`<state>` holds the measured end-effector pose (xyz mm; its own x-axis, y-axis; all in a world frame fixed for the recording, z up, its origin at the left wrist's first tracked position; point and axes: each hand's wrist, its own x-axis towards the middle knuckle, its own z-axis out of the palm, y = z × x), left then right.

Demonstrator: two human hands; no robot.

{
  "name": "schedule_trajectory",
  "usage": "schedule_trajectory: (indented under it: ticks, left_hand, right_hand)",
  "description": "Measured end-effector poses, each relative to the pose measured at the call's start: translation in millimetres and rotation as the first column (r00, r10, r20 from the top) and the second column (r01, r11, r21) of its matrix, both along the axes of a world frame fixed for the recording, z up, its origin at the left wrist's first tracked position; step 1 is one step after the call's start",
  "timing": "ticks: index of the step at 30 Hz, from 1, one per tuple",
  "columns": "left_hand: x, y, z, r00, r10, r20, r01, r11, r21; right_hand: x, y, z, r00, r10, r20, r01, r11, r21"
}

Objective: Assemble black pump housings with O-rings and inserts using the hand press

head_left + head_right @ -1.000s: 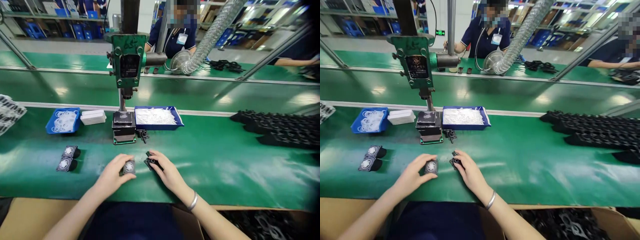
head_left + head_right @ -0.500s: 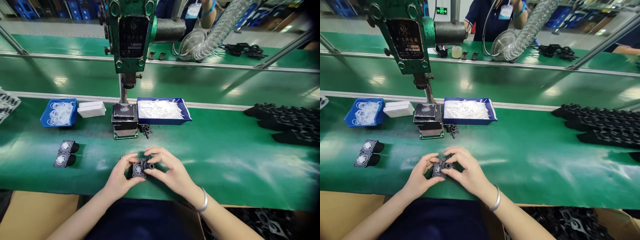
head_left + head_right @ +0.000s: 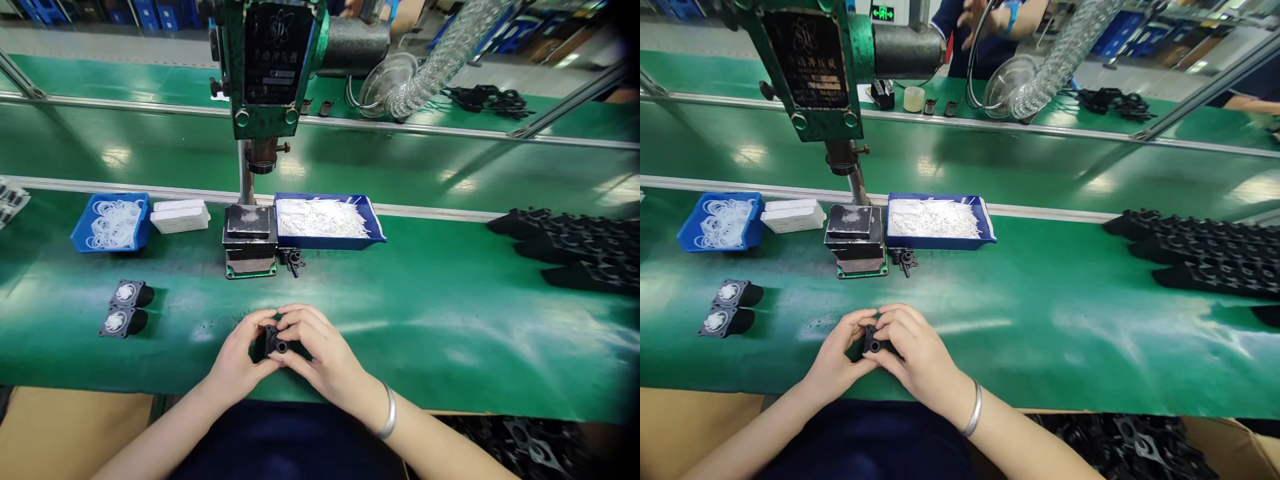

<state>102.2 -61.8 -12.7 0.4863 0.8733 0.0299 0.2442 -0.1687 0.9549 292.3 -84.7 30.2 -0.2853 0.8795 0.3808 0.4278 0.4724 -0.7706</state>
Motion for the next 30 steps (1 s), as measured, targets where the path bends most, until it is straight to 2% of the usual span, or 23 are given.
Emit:
schedule_trajectory:
  ticks: [5,8,12,14,16,18,20,22,23,24,25,27,29,30]
  left_hand:
    - [-3.7,1.4,5.5,0.999,-0.037,-0.016,0.038,0.999,0.011]
    - [-6.5,2.9,7.2,0.998,-0.053,-0.024,0.054,0.998,0.015]
    - [-4.8,0.0,6.3,1.0,-0.027,-0.004,0.027,0.999,-0.041]
    - [-3.2,0.5,12.0,1.0,-0.007,0.006,0.007,0.999,-0.05]
    - [-3.7,7.9,27.7,1.0,0.001,0.006,-0.001,1.0,0.004]
    - [-7.1,25.1,54.1,1.0,0.004,0.011,-0.006,0.985,0.171]
    - [-11.6,52.1,85.6,0.999,0.035,0.031,-0.044,0.925,0.377]
    - [-14.3,85.7,112.0,0.993,0.101,0.065,-0.12,0.865,0.487]
    - [-14.4,103.2,120.8,0.987,0.13,0.089,-0.157,0.857,0.49]
    - [-13.5,120.2,126.1,0.984,0.14,0.108,-0.175,0.868,0.465]
    - [-11.9,135.7,128.1,0.981,0.143,0.132,-0.186,0.887,0.422]
    - [-7.4,160.2,125.2,0.978,0.132,0.162,-0.182,0.919,0.349]
    - [-3.3,174.5,119.0,0.978,0.123,0.168,-0.173,0.929,0.328]
    - [-1.8,178.1,116.5,0.979,0.119,0.165,-0.169,0.927,0.334]
  right_hand:
    - [0.5,-0.3,-5.4,0.999,0.022,-0.043,-0.026,0.995,-0.094]
    - [-0.6,-1.1,-10.5,0.999,0.023,-0.047,-0.027,0.995,-0.096]
    - [-4.5,-4.2,-17.5,0.997,-0.008,-0.075,0.002,0.997,-0.081]
    - [-2.4,-1.9,-13.0,0.998,-0.003,-0.07,-0.003,0.997,-0.078]
    - [5.0,6.6,3.5,0.999,0.025,-0.029,-0.027,0.998,-0.052]
    - [17.1,22.2,34.4,0.998,0.018,0.053,-0.021,0.998,0.056]
    - [30.7,45.2,77.4,0.989,-0.092,0.119,0.058,0.963,0.265]
    - [42.1,75.6,127.8,0.967,-0.247,0.064,0.183,0.847,0.5]
    - [46.1,93.2,154.2,0.958,-0.287,-0.007,0.238,0.78,0.579]
    - [48.7,111.8,180.8,0.954,-0.288,-0.084,0.274,0.724,0.633]
    - [49.8,130.4,207.1,0.955,-0.263,-0.139,0.287,0.691,0.663]
    - [47.8,163.3,256.4,0.967,-0.176,-0.186,0.256,0.695,0.672]
    - [41.7,183.0,295.2,0.977,-0.102,-0.189,0.196,0.78,0.594]
    - [38.1,185.7,307.9,0.98,-0.104,-0.171,0.183,0.811,0.556]
